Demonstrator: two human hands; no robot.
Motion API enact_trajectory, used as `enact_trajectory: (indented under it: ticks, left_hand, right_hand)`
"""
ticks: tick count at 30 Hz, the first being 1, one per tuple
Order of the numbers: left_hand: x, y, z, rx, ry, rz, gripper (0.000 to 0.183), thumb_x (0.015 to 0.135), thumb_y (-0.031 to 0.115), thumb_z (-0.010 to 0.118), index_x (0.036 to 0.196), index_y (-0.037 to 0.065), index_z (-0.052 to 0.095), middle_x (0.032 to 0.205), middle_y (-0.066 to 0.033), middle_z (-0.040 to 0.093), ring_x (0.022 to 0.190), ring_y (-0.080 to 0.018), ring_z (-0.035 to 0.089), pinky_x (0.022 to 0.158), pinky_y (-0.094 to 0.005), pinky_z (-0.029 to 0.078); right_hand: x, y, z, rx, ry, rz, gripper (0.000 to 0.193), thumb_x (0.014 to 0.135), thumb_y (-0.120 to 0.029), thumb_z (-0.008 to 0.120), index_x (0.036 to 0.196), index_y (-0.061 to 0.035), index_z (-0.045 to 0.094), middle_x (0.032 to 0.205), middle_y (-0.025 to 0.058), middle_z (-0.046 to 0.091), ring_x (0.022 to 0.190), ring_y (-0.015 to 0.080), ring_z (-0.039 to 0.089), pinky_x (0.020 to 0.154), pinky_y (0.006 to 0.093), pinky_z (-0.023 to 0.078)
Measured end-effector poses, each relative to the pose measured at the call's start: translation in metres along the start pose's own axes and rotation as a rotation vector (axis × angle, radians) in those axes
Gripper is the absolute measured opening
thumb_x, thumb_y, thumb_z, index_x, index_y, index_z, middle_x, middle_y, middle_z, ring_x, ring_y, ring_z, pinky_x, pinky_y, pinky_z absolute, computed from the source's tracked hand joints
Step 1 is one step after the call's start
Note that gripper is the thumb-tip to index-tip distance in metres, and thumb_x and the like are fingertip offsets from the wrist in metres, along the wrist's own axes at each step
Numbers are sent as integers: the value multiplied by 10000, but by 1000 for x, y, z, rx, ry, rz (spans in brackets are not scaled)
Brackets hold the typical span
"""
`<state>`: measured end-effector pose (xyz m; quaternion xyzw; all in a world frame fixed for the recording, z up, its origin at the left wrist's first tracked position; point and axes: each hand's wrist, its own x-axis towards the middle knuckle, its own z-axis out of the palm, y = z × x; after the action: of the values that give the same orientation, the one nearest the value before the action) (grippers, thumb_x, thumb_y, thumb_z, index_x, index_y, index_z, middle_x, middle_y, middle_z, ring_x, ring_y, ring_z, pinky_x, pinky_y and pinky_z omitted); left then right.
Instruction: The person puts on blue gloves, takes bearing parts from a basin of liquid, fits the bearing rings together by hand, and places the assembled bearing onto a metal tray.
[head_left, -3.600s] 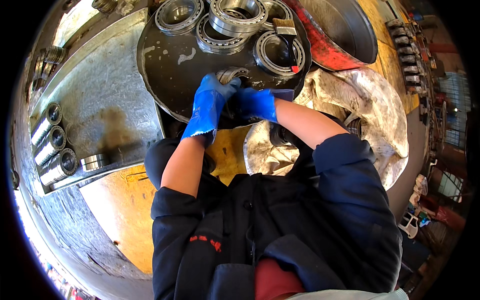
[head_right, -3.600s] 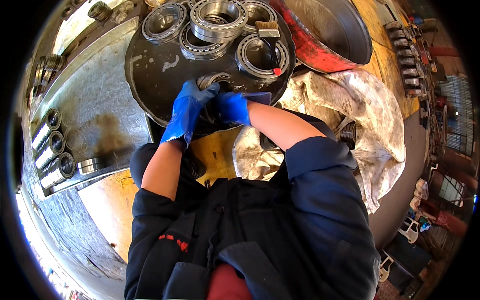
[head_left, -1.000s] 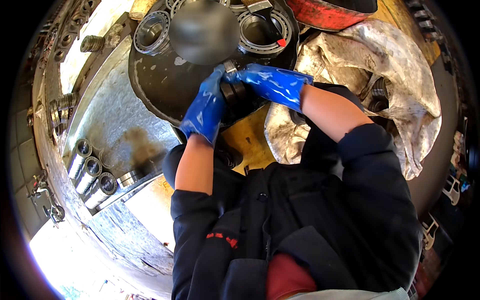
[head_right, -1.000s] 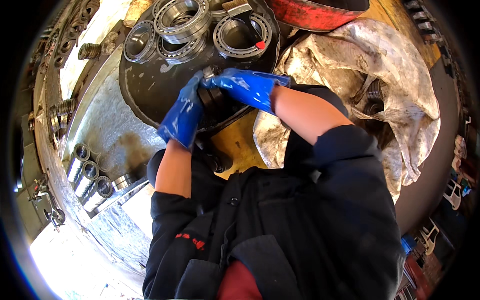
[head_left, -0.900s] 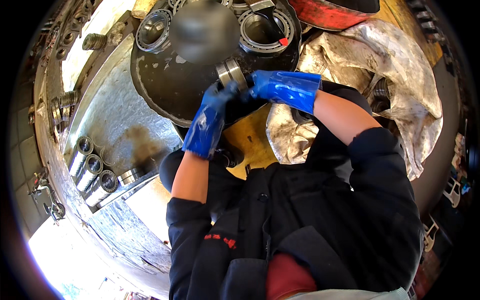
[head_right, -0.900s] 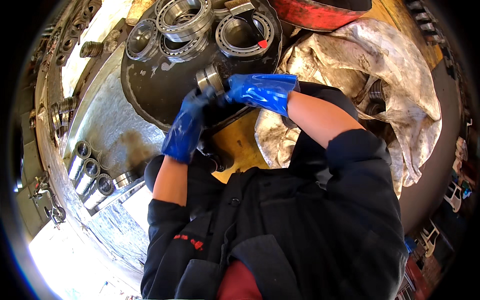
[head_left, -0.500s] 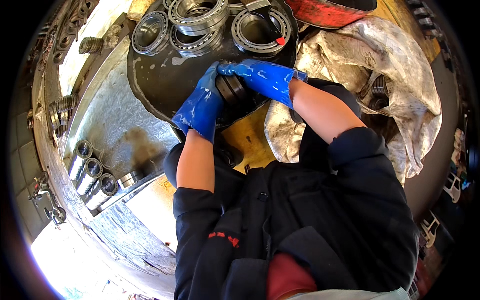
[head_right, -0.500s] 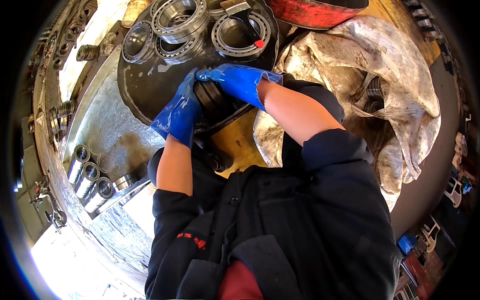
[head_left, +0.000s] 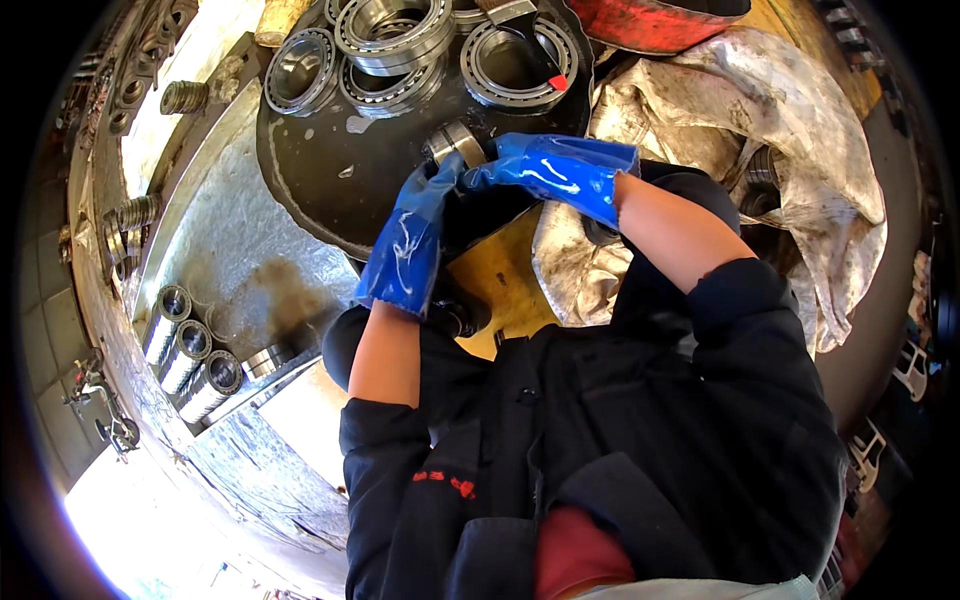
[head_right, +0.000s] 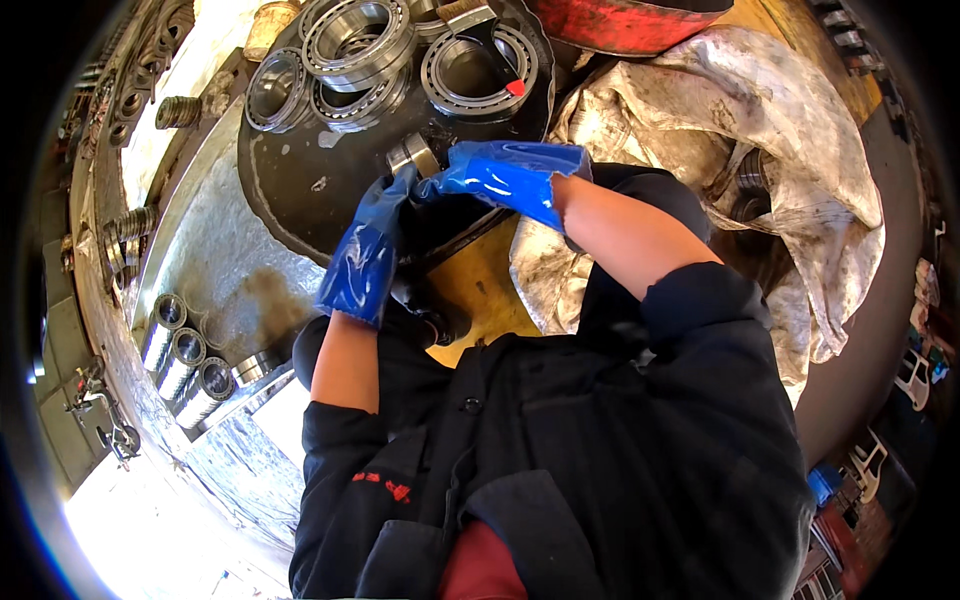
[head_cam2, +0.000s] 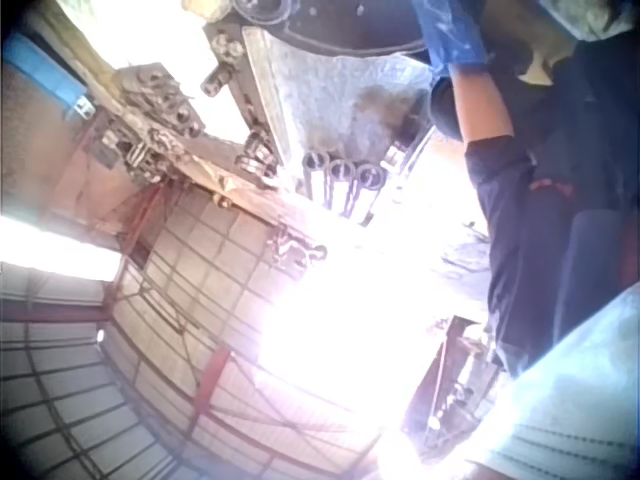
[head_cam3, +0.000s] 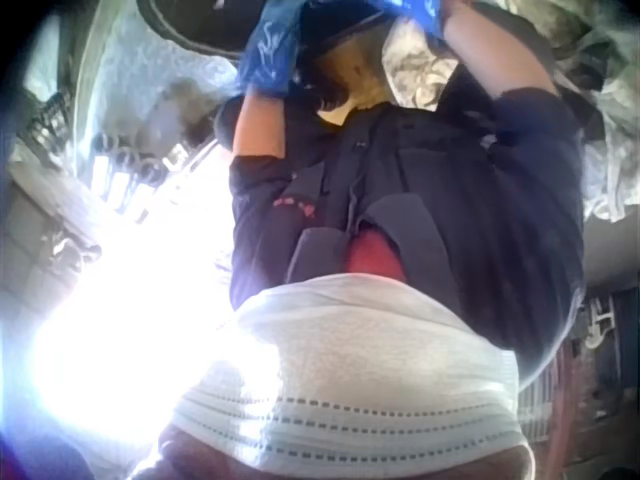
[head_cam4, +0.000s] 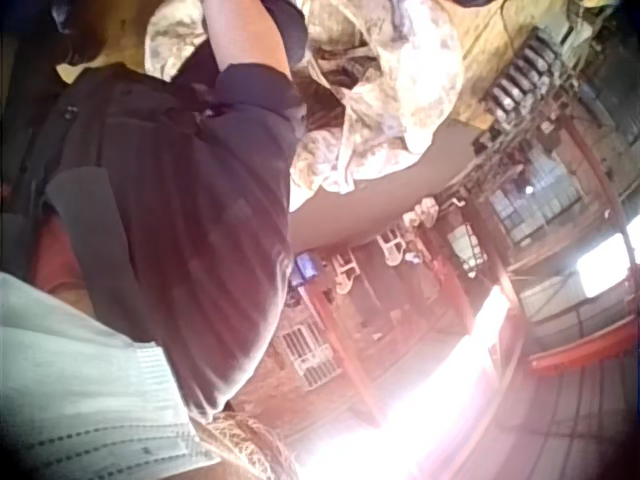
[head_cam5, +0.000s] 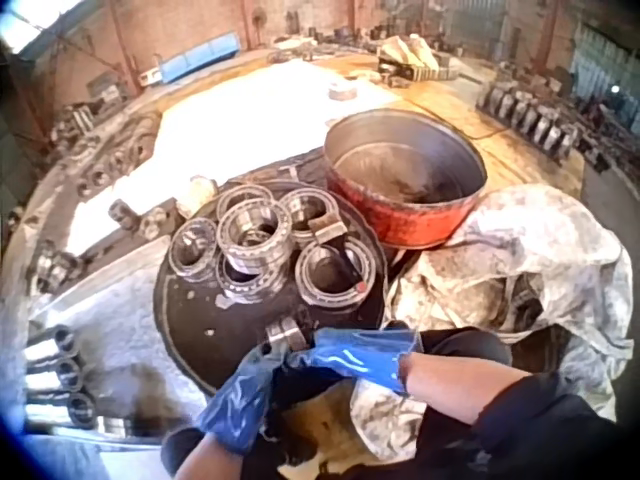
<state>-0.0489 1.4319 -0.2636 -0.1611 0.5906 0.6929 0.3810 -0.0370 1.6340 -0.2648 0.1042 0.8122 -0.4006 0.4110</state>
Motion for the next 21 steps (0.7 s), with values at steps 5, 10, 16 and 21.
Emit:
enact_trajectory:
  ticks: [5, 10, 16, 21]
  left_hand:
    - [55, -37, -11, -438, 42, 16, 480, 934, 322, 744, 1262, -1, 607, 1070, -153, 679, 897, -258, 694, 818, -418, 591]
    - [13, -11, 13, -426, -55, 74, 521, 1006, 468, 567, 1308, 44, 587, 1141, -190, 673, 977, -307, 686, 882, -457, 586]
    - [2, 16, -3, -515, -106, 311, 590, 1045, 519, 430, 1417, 71, 525, 1276, -180, 642, 1103, -322, 648, 990, -476, 539]
    - [-12, 23, -3, -570, -78, 451, 605, 1038, 530, 434, 1425, 73, 517, 1269, -163, 654, 1108, -320, 642, 994, -478, 524]
  right_hand:
    - [11, 2, 30, 554, -6, -355, 520, 824, -419, 814, 1190, -63, 718, 1023, 72, 731, 950, 166, 642, 890, 322, 482]
    - [-30, -39, 28, 201, 148, -169, 505, 844, -404, 762, 1202, -55, 693, 1020, 166, 730, 910, 260, 693, 804, 393, 531]
    - [-50, -67, 36, 148, 339, -558, 583, 842, -370, 727, 1283, -9, 605, 1012, 217, 710, 950, 366, 696, 836, 459, 544]
    - [-40, -70, 64, -201, 823, -692, 496, 822, -464, 680, 956, 13, 687, 810, 165, 709, 808, 371, 700, 711, 487, 552]
